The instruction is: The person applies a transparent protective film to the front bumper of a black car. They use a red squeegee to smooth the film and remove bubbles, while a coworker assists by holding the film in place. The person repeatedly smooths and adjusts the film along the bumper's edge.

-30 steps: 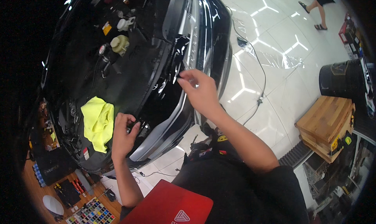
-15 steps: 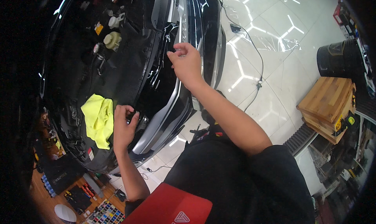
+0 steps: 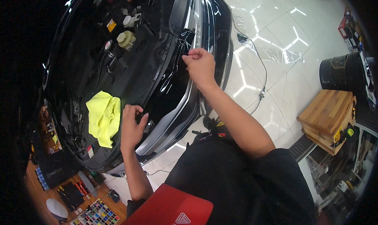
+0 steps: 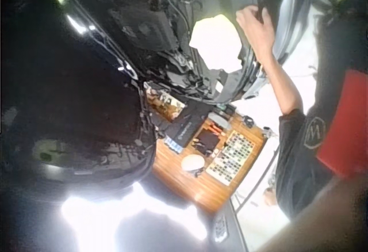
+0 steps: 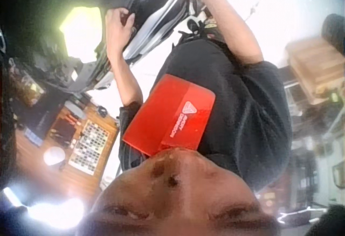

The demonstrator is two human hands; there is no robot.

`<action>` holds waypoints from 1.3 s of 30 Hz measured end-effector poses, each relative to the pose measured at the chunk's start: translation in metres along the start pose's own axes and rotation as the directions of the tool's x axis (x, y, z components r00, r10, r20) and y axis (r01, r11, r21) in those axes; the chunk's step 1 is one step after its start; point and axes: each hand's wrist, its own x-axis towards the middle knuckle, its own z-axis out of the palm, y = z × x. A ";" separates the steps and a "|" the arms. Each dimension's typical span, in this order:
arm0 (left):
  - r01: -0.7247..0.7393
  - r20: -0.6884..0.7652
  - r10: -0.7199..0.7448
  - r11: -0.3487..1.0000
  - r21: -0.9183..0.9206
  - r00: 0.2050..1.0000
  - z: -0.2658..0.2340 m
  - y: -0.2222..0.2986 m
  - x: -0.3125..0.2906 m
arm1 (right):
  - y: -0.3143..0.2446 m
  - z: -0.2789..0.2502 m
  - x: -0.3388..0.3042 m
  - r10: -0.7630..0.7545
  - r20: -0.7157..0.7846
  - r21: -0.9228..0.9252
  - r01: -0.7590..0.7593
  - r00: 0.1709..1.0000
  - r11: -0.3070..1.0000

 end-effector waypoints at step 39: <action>-0.944 0.885 0.327 0.116 0.310 0.331 0.050 0.180 0.247 | -0.005 -0.050 -0.102 -0.435 0.306 -0.318 0.522 0.847 0.792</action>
